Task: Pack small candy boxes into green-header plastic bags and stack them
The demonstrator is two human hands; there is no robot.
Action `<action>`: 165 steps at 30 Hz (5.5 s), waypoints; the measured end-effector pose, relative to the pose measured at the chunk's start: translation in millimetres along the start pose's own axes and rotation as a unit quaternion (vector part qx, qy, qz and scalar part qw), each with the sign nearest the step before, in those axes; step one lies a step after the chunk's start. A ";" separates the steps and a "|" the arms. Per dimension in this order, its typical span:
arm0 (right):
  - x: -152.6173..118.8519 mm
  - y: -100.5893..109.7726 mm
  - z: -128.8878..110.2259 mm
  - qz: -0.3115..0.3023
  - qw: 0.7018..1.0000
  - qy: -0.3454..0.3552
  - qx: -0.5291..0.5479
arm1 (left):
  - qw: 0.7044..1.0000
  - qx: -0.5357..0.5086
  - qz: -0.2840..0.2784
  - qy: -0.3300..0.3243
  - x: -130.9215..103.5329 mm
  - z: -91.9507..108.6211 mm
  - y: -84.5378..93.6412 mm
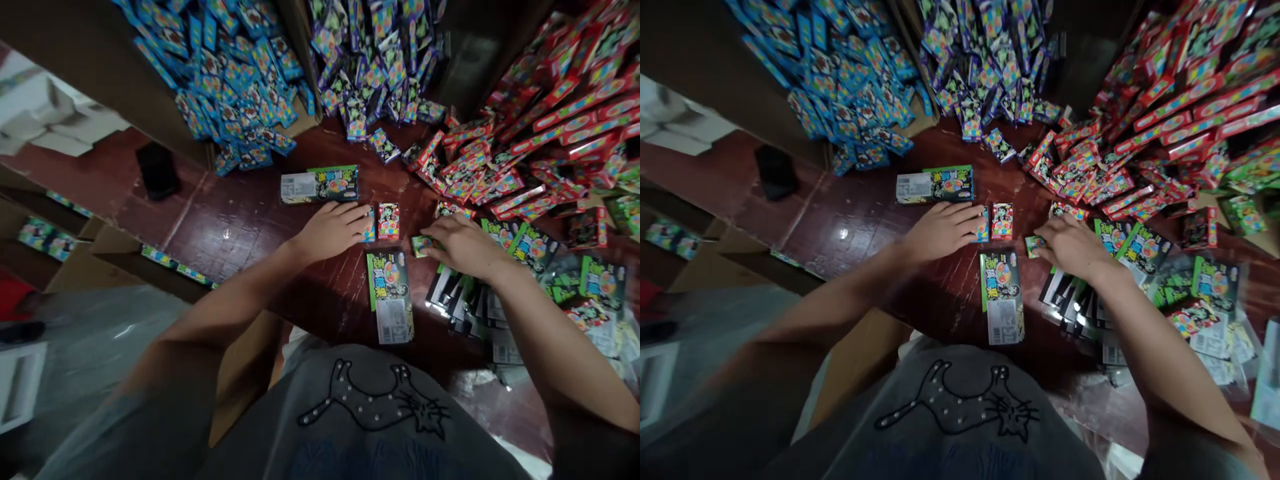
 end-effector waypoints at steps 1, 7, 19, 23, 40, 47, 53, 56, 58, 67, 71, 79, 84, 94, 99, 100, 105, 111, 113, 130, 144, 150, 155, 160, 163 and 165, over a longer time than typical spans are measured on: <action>-2.9 0.3 3.0 0.005 1.000 -0.005 -0.004 | 1.000 -0.005 -0.003 0.003 -8.3 -6.9 -0.8; -16.1 5.4 7.4 0.013 1.000 -0.028 0.003 | 1.000 0.002 0.016 0.015 -25.5 -25.2 18.4; -26.7 14.1 17.3 0.018 0.985 -0.169 0.029 | 0.999 0.027 0.020 -0.010 200.4 -56.2 46.4; -37.5 23.1 12.6 0.032 0.997 -0.052 0.040 | 0.982 0.059 0.169 0.061 140.4 -42.5 93.2; 9.5 32.1 24.5 0.146 0.940 -0.296 0.084 | 0.954 -0.075 0.203 0.209 -6.9 -39.6 74.9; 26.7 29.9 -6.5 0.071 0.939 -0.335 0.023 | 0.954 -0.034 0.147 0.260 -76.4 -57.2 24.6; 27.6 38.6 -5.0 0.012 0.975 -0.221 -0.008 | 0.945 -0.071 0.218 0.233 -63.6 -39.6 51.8; 33.6 25.5 -8.4 -0.063 0.996 -0.059 -0.029 | 0.960 -0.093 0.193 0.178 -19.9 -3.4 42.0; 36.5 17.2 -4.4 -0.097 0.994 -0.013 -0.040 | 0.972 -0.075 0.141 0.170 4.9 7.0 22.6; 48.9 16.2 7.1 0.015 0.995 -0.078 -0.061 | 0.996 -0.055 0.043 -0.051 -19.1 55.1 1.4; 55.4 27.0 2.6 0.086 0.994 -0.057 -0.030 | 0.941 -0.067 -0.072 -0.323 -71.3 133.0 -39.3; 101.8 3.7 -79.9 0.027 0.992 0.118 0.028 | 0.972 -0.003 -0.052 -0.230 -60.4 195.9 -68.1; 126.0 -19.5 -104.9 0.039 0.992 0.116 0.021 | 0.986 0.001 -0.069 -0.150 -90.9 165.4 -52.9; 65.7 -20.5 -133.4 0.119 0.988 0.064 0.080 | 0.974 -0.018 0.024 0.224 -177.1 37.1 -17.8; 4.5 -45.4 -143.9 0.087 0.988 0.073 0.103 | 0.977 -0.049 0.024 0.204 -167.6 26.2 -25.4; -1.0 -48.4 -144.2 0.083 0.988 0.075 0.109 | 0.981 -0.053 0.015 0.187 -163.9 25.8 -28.0; -4.8 -57.3 -153.4 0.037 0.975 0.149 0.161 | 0.994 -0.074 -0.043 0.073 -143.7 39.4 -40.7; -19.0 -50.7 -133.0 0.056 0.974 0.111 0.191 | 0.992 -0.064 -0.028 0.103 -135.5 40.7 -41.0; -28.1 -49.0 -123.8 0.057 0.975 0.094 0.192 | 0.991 -0.068 -0.033 0.108 -134.3 40.4 -41.7; -19.9 -60.4 -116.9 0.077 0.966 0.088 0.230 | 0.991 -0.094 -0.051 0.087 -114.1 53.4 -49.3; 72.6 -4.5 -27.2 0.046 0.984 0.173 0.015 | 0.992 -0.040 -0.027 0.116 -105.4 53.8 -43.8; 45.8 -39.5 -55.1 0.048 0.989 0.141 0.003 | 0.976 -0.015 0.039 0.215 -114.9 37.5 -40.4; 7.9 -41.3 -82.9 0.112 0.988 0.081 0.071 | 0.978 -0.020 0.058 0.201 -115.7 31.8 -43.2; 6.8 -43.2 -95.2 0.082 0.981 0.132 0.115 | 0.992 -0.037 0.040 0.110 -110.0 31.2 -42.4; 7.6 -42.4 -101.0 0.066 0.970 0.187 0.143 | 0.996 -0.057 0.024 0.071 -107.4 32.1 -44.0; 7.4 -41.6 -101.7 0.072 0.965 0.195 0.160 | 0.995 -0.069 0.030 0.071 -106.8 31.4 -44.1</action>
Point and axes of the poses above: each hand's wrist, its own x-axis towards the middle knuckle, its own y-axis out of the back of the hand, z = x × y, the point moved 8 cm from there along x, towards the middle knuckle, and after that the axes turned 3 degrees about z, right-handed, at the moved point
